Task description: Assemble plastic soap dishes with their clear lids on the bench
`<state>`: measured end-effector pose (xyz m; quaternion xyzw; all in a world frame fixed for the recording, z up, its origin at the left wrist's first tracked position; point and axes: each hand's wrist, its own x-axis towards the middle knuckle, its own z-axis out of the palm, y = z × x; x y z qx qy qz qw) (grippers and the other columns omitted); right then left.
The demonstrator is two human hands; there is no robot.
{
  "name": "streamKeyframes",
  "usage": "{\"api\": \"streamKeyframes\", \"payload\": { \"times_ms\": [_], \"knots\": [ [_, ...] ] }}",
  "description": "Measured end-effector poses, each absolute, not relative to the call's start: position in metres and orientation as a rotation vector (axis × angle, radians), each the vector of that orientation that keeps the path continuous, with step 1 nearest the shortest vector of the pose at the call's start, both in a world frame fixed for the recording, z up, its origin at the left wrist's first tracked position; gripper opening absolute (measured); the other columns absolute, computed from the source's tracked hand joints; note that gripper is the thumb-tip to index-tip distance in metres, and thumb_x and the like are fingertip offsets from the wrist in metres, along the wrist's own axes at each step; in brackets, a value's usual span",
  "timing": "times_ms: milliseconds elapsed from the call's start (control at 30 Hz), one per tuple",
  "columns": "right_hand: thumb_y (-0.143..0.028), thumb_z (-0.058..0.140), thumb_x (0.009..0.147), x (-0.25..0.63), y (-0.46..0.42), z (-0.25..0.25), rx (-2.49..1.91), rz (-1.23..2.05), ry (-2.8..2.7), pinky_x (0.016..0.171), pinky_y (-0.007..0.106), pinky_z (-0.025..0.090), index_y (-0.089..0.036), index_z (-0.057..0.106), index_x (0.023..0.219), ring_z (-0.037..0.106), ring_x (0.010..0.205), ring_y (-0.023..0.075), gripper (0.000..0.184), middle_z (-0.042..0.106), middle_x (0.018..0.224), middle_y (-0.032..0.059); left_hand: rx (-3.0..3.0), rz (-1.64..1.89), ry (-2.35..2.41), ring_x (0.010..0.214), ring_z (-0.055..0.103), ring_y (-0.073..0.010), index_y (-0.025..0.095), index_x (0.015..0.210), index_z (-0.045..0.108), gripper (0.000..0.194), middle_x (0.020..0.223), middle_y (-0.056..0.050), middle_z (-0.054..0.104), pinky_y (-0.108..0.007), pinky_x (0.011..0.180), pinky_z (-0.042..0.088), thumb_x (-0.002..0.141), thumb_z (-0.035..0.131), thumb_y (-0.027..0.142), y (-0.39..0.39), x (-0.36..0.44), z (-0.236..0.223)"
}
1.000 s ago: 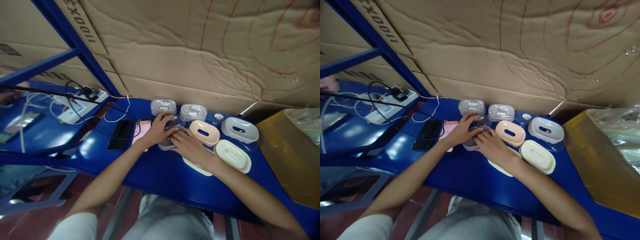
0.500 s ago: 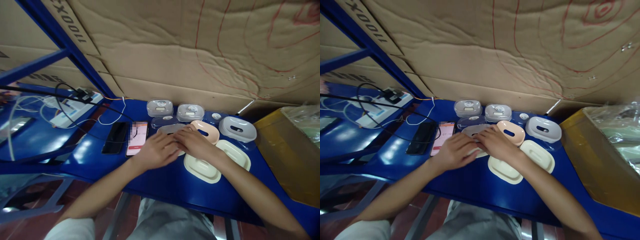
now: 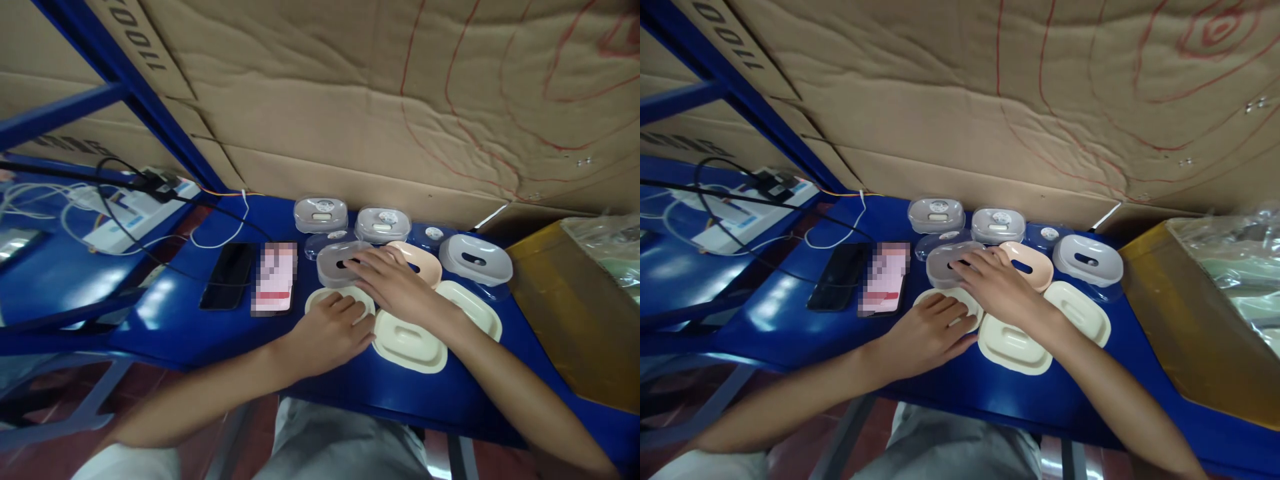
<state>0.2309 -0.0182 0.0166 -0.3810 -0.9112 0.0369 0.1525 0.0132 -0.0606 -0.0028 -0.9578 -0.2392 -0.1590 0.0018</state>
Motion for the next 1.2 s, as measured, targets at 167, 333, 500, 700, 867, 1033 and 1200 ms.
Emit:
{"api": "streamKeyframes", "payload": {
  "times_ms": [167, 333, 500, 700, 867, 1033, 1200],
  "knots": [
    [-0.037, 0.057, 0.111, 0.258, -0.078, 0.032, -1.154, 0.123, -2.589, 0.115, 0.058, 0.048, -0.025, 0.059, 0.154, 0.062, 0.140, 0.0345, 0.044, 0.069, 0.150, 0.0136, -2.907, -0.498, -1.067, 0.145, 0.056, -0.0422, 0.021, 0.151, 0.056, 0.053, 0.161, -0.023, 0.053, -0.057, 0.109, 0.056, 0.105, 0.068, 0.045, -0.082, -0.016, -0.018],
    [-0.031, 0.059, 0.109, 0.286, -0.144, 0.008, -1.175, 0.261, -2.669, 0.115, 0.059, 0.051, -0.028, 0.062, 0.148, 0.064, 0.140, 0.0317, 0.039, 0.070, 0.150, 0.0083, -2.926, -0.483, -1.219, 0.150, 0.052, -0.0421, 0.022, 0.161, 0.049, 0.057, 0.167, -0.021, 0.046, -0.060, 0.112, 0.057, 0.107, 0.063, 0.035, -0.118, -0.040, -0.037],
    [-0.033, 0.058, 0.110, 0.314, -0.143, 0.007, -1.227, 0.279, -2.666, 0.113, 0.058, 0.052, -0.034, 0.064, 0.145, 0.069, 0.136, 0.0300, 0.036, 0.073, 0.147, 0.0055, -2.879, -0.679, -1.380, 0.148, 0.053, -0.0403, 0.025, 0.164, 0.044, 0.059, 0.168, -0.021, 0.044, -0.059, 0.110, 0.059, 0.108, 0.062, 0.031, -0.137, -0.044, -0.039],
    [-0.035, 0.057, 0.111, 0.281, -0.080, 0.010, -1.190, 0.171, -2.590, 0.119, 0.060, 0.049, -0.024, 0.055, 0.157, 0.057, 0.149, 0.0326, 0.047, 0.063, 0.159, 0.0136, -2.736, -0.788, -1.604, 0.149, 0.051, -0.0421, 0.026, 0.165, 0.039, 0.062, 0.168, -0.023, 0.042, -0.062, 0.111, 0.057, 0.108, 0.064, 0.030, -0.142, -0.038, -0.048],
    [-0.033, 0.060, 0.110, 0.254, -0.048, 0.003, -1.134, 0.202, -2.667, 0.122, 0.063, 0.043, -0.023, 0.063, 0.148, 0.062, 0.141, 0.0330, 0.039, 0.071, 0.146, 0.0139, -2.699, -0.807, -1.705, 0.139, 0.058, -0.0421, 0.029, 0.163, 0.040, 0.067, 0.166, -0.022, 0.045, -0.061, 0.103, 0.057, 0.104, 0.071, 0.031, -0.156, -0.041, -0.055],
    [-0.043, 0.070, 0.104, 0.260, -0.043, 0.001, -1.155, 0.204, -2.691, 0.124, 0.064, 0.040, -0.028, 0.053, 0.158, 0.054, 0.149, 0.0373, 0.059, 0.059, 0.160, 0.0153, -2.687, -0.887, -1.819, 0.141, 0.056, -0.0417, 0.028, 0.162, 0.043, 0.072, 0.167, -0.020, 0.043, -0.061, 0.108, 0.053, 0.098, 0.076, 0.024, -0.166, -0.048, -0.055],
    [-0.047, 0.067, 0.105, 0.257, -0.037, -0.008, -1.284, 0.146, -2.688, 0.122, 0.064, 0.041, -0.024, 0.047, 0.164, 0.048, 0.154, 0.0406, 0.067, 0.049, 0.169, 0.0190, -2.630, -0.935, -1.875, 0.140, 0.055, -0.0437, 0.030, 0.161, 0.044, 0.073, 0.165, -0.020, 0.045, -0.065, 0.107, 0.052, 0.096, 0.078, 0.027, -0.166, -0.049, -0.056]
  ]
}}
